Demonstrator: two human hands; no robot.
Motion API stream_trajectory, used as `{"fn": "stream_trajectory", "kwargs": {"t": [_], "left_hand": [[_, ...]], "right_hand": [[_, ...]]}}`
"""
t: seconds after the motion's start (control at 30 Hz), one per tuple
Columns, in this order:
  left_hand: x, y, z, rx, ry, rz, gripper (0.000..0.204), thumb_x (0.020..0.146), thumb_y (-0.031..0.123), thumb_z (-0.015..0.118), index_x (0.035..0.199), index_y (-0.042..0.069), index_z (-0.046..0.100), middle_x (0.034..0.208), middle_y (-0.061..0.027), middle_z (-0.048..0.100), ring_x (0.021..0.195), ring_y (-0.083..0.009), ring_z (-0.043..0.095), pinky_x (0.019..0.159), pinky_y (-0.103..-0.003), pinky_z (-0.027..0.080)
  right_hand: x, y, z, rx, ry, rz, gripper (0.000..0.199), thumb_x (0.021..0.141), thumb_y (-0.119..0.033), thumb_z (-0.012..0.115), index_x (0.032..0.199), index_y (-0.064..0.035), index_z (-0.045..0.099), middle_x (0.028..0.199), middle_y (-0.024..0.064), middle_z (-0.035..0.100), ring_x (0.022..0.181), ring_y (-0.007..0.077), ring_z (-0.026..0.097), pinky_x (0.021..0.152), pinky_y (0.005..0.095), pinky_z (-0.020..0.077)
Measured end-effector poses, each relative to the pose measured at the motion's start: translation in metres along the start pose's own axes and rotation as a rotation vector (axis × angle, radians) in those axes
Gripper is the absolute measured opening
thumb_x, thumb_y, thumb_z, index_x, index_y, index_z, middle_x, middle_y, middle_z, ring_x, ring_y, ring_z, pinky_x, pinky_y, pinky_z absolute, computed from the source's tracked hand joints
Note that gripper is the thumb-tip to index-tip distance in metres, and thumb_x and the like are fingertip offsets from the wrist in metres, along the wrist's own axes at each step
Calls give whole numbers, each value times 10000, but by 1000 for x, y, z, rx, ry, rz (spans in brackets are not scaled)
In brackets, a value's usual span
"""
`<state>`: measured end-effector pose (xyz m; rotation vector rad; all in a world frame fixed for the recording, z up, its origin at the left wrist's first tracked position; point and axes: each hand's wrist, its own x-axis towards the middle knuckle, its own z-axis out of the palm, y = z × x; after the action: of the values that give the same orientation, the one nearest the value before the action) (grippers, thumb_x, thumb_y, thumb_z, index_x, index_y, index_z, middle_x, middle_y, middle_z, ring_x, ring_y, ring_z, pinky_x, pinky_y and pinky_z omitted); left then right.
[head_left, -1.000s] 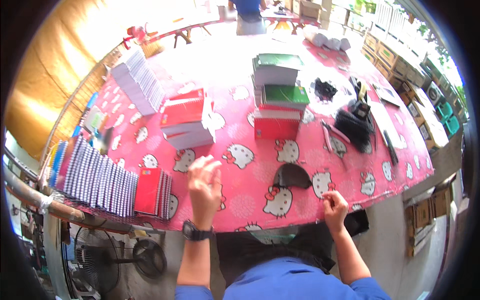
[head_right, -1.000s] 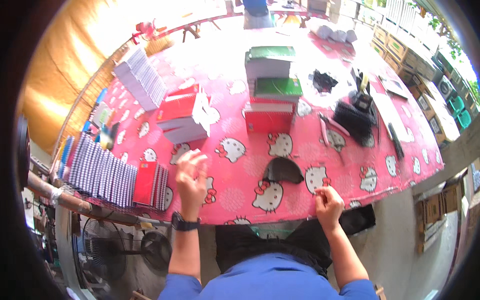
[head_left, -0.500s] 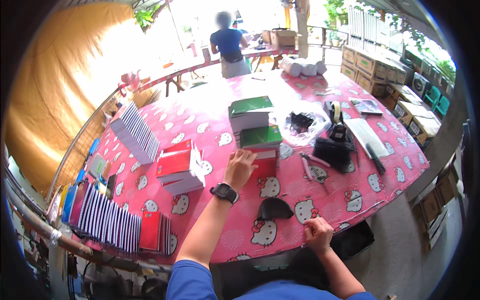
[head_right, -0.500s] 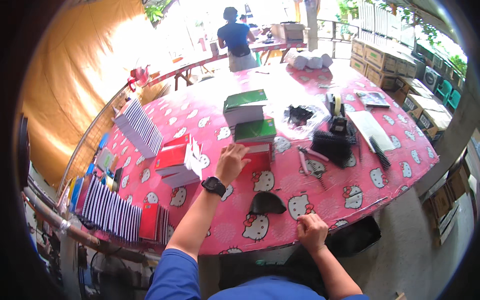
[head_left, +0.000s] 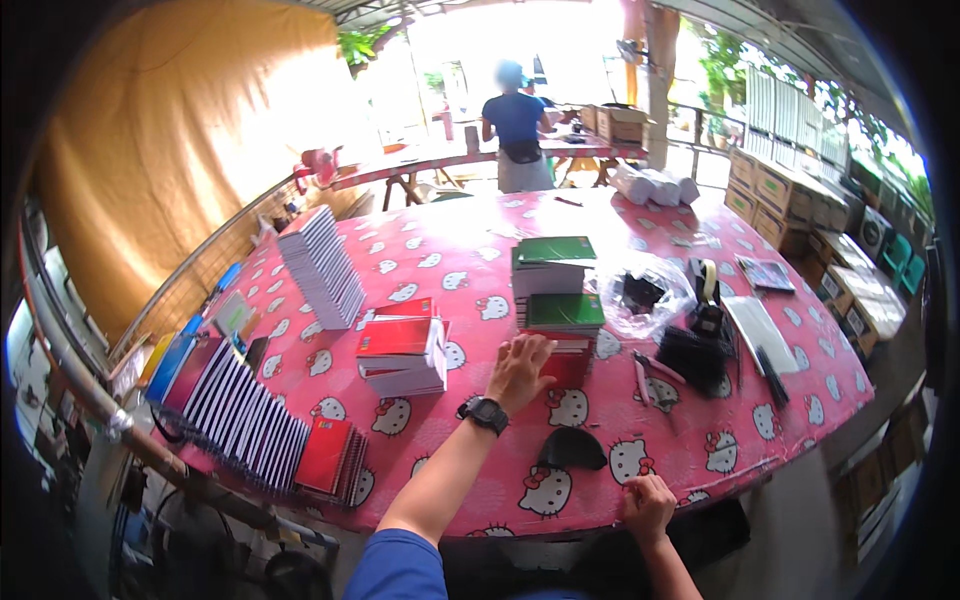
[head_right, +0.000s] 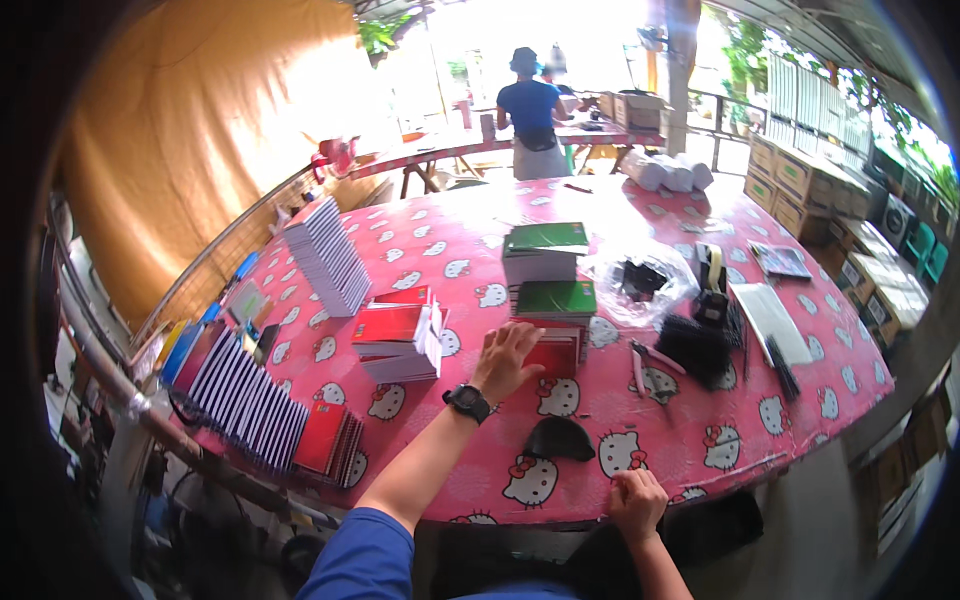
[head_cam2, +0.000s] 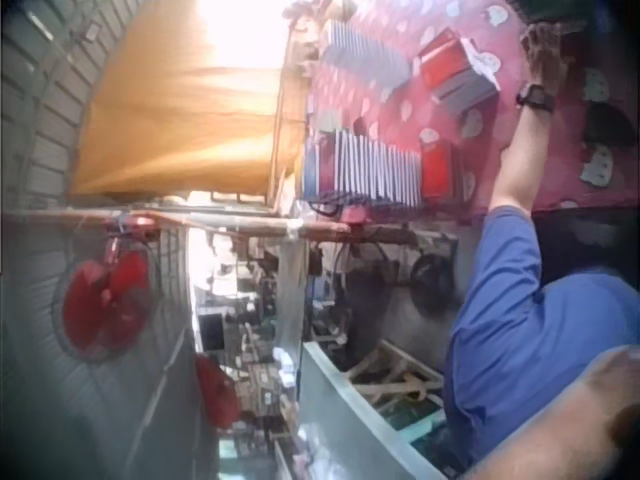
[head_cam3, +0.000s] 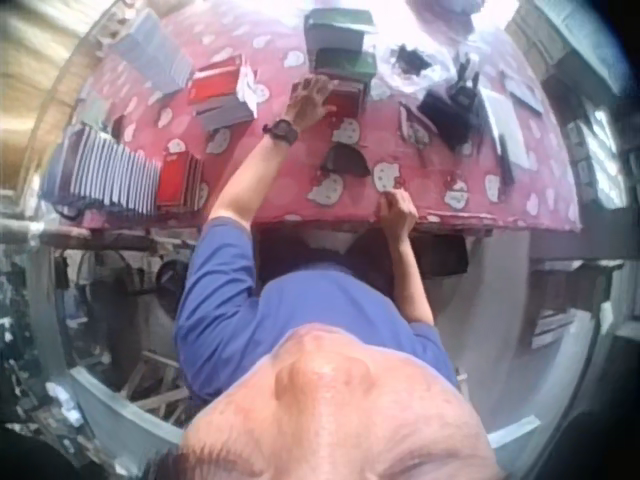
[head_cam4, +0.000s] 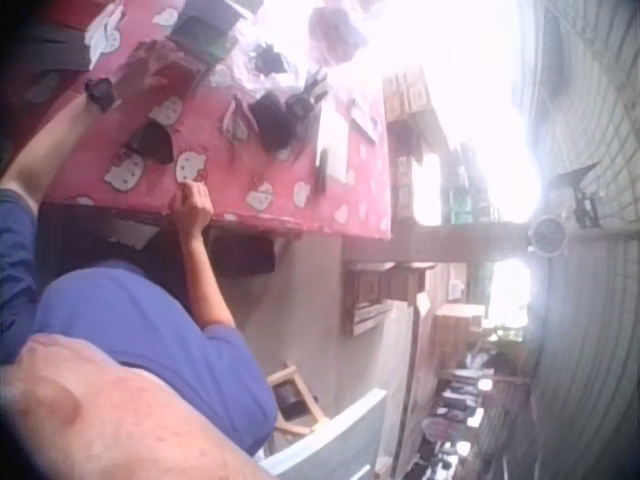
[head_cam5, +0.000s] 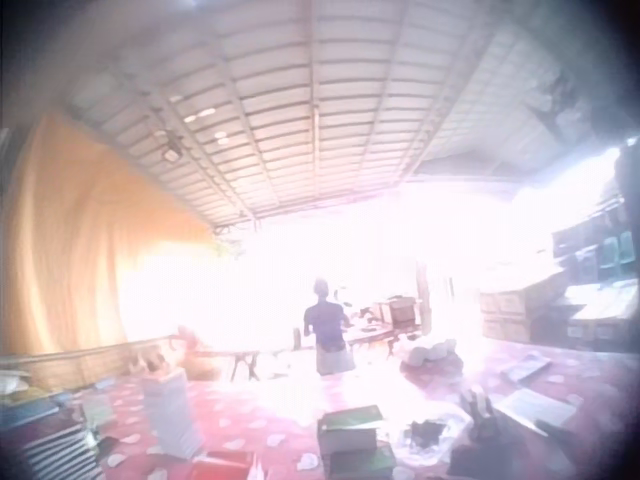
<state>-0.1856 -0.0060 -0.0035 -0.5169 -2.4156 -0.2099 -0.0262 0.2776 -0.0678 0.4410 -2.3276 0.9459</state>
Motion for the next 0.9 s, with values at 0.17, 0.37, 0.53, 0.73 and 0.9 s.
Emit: {"fn": "stream_trajectory", "kwargs": {"t": [0.17,0.37,0.53,0.73,0.9], "left_hand": [[-20,-53,-37,-73,596,-326,506,836,287,660,1238,34,486,1234,-174,507,1190,-359,437,996,-462,322],[-127,-257,-124,-482,251,-1120,625,916,467,517,1224,-76,537,1227,-259,565,1171,-335,530,982,-376,401],[-91,-220,-63,-621,217,-1041,518,931,436,501,1089,-34,650,1061,-200,677,1048,-296,626,916,-361,454],[-100,-179,-89,-336,120,-1071,541,876,466,573,1210,41,601,1107,-204,656,1044,-326,625,909,-388,468],[-97,-127,-106,-597,89,-1146,738,808,352,710,1375,5,390,1194,-210,587,1101,-310,586,919,-392,468]], "right_hand": [[11,-12,-11,433,-31,326,124,794,31,609,902,-17,647,719,32,572,627,84,535,557,225,421],[123,-129,81,940,-452,60,222,883,-130,653,1051,8,607,909,76,652,787,112,597,682,254,482],[220,-121,219,979,-684,443,657,888,-483,598,1327,-23,435,1208,135,565,1051,214,558,854,359,470],[250,-152,274,1015,-740,576,372,876,-330,644,1118,-56,576,948,67,642,782,163,608,687,319,495],[230,-134,235,1301,-629,497,494,777,-53,701,1225,19,507,982,93,637,862,174,633,789,322,509]]}}
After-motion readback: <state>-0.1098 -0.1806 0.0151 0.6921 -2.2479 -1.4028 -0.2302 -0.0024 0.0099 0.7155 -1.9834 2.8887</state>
